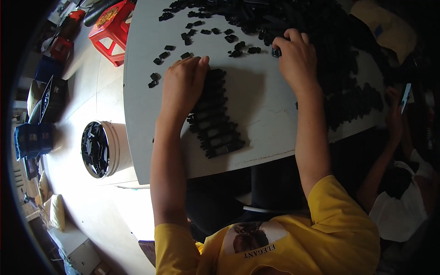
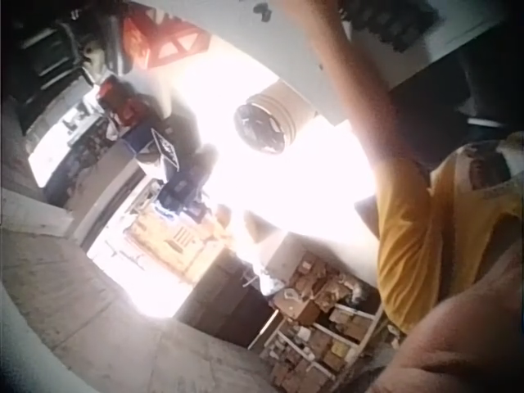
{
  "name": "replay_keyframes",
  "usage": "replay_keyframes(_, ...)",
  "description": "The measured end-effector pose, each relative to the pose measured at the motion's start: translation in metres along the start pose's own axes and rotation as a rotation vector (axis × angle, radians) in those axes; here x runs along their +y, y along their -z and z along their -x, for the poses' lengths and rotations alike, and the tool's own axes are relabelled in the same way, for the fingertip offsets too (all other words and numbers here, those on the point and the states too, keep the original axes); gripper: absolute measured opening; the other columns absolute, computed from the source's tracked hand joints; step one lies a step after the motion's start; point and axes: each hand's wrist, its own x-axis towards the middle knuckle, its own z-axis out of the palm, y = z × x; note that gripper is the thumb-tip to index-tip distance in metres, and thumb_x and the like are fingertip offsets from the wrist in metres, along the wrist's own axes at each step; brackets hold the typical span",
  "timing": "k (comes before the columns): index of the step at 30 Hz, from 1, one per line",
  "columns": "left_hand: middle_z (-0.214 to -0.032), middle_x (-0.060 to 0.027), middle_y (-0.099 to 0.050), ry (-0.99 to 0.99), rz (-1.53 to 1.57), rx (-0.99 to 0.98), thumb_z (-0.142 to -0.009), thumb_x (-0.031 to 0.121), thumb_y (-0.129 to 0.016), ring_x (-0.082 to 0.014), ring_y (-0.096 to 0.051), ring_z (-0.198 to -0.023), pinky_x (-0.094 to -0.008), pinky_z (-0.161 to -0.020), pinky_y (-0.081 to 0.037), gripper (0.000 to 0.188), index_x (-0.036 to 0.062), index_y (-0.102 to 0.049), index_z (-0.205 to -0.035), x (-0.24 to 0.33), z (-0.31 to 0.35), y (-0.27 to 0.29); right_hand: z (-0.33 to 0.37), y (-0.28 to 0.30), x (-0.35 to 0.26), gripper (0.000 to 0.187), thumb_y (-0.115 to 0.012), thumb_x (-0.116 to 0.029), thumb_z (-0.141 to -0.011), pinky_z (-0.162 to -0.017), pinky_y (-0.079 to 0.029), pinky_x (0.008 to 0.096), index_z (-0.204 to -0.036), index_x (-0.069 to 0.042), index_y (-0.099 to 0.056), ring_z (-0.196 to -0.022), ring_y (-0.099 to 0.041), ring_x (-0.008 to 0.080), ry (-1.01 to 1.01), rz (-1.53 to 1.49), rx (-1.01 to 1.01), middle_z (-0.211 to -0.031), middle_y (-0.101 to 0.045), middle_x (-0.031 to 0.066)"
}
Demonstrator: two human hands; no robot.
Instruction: Assembling individual black plastic track links into a continuous chain.
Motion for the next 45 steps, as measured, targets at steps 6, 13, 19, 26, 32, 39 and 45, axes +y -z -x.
replay_keyframes(6,-0.075,-0.0124,-0.06,-0.06,0.053,0.126,-0.087,0.014,-0.056,-0.0272,-0.058,-0.069,-0.0347,-0.063,-0.045,0.017,0.0,-0.063,-0.081,0.007,-0.003,0.002,-0.003,0.002,-0.001,0.026,-0.069,-0.002,-0.072,-0.085,-0.046,0.0329,-0.095,-0.012,-0.066,-0.102,-0.052,0.0237,0.075,-0.291,0.145,-0.107,-0.056,0.0047)
replay_keyframes(13,-0.088,-0.0104,-0.065,-0.165,0.236,0.131,-0.081,0.01,-0.064,-0.0209,-0.063,-0.08,-0.0307,-0.073,-0.048,0.023,0.0013,-0.061,-0.102,0.025,-0.003,0.005,-0.007,0.014,-0.021,0.023,-0.064,-0.004,-0.079,-0.083,-0.046,0.0261,-0.102,-0.006,-0.064,-0.091,-0.058,0.0138,-0.072,-1.289,-0.055,-0.094,-0.063,0.0033)
replay_keyframes(19,-0.093,-0.012,-0.067,-0.025,0.426,0.003,-0.079,0.009,-0.066,-0.0192,-0.065,-0.081,-0.028,-0.073,-0.05,0.037,0.0016,-0.057,-0.114,0.03,0.002,0.003,-0.002,0.009,-0.043,0.026,-0.062,-0.005,-0.082,-0.08,-0.048,0.0264,-0.108,-0.001,-0.061,-0.089,-0.059,0.0125,0.002,-1.799,-0.33,-0.094,-0.064,0.0053)
replay_keyframes(26,-0.084,-0.0091,-0.065,0.049,0.577,0.079,-0.08,0.005,-0.066,-0.0127,-0.064,-0.077,-0.0238,-0.069,-0.049,0.037,0.0012,-0.054,-0.115,0.013,-0.003,0.0,0.001,-0.024,-0.046,0.017,-0.06,-0.001,-0.08,-0.069,-0.05,0.0274,-0.097,-0.005,-0.063,-0.08,-0.062,0.0171,0.182,-0.781,0.093,-0.092,-0.063,0.0052)
replay_keyframes(32,-0.083,-0.0066,-0.062,0.194,0.883,0.108,-0.083,0.006,-0.064,-0.0126,-0.064,-0.074,-0.022,-0.063,-0.051,0.044,0.0049,-0.045,-0.122,0.022,-0.002,0.014,0.002,-0.024,-0.046,0.02,-0.061,0.001,-0.078,-0.067,-0.049,0.0279,-0.097,-0.005,-0.063,-0.076,-0.062,0.0199,0.206,-0.599,0.046,-0.094,-0.062,0.0066)
replay_keyframes(39,-0.085,-0.0079,-0.064,0.379,0.913,0.151,-0.09,0.019,-0.056,-0.0159,-0.066,-0.073,-0.0225,-0.062,-0.05,0.035,0.0052,-0.047,-0.121,0.013,-0.002,0.015,0.002,0.0,-0.062,0.019,-0.061,-0.004,-0.084,-0.066,-0.049,0.0218,-0.102,-0.003,-0.063,-0.078,-0.061,0.0091,0.076,-1.292,-0.077,-0.087,-0.065,0.0041)
replay_keyframes(45,-0.074,-0.0065,-0.065,0.297,0.825,0.203,-0.089,0.014,-0.057,-0.0127,-0.065,-0.067,-0.0177,-0.054,-0.044,0.024,0.0039,-0.051,-0.11,0.017,-0.003,0.009,0.008,0.013,-0.067,0.015,-0.059,-0.003,-0.085,-0.065,-0.048,0.0197,-0.099,-0.002,-0.064,-0.077,-0.059,0.007,0.079,-1.409,-0.115,-0.086,-0.064,0.0027)
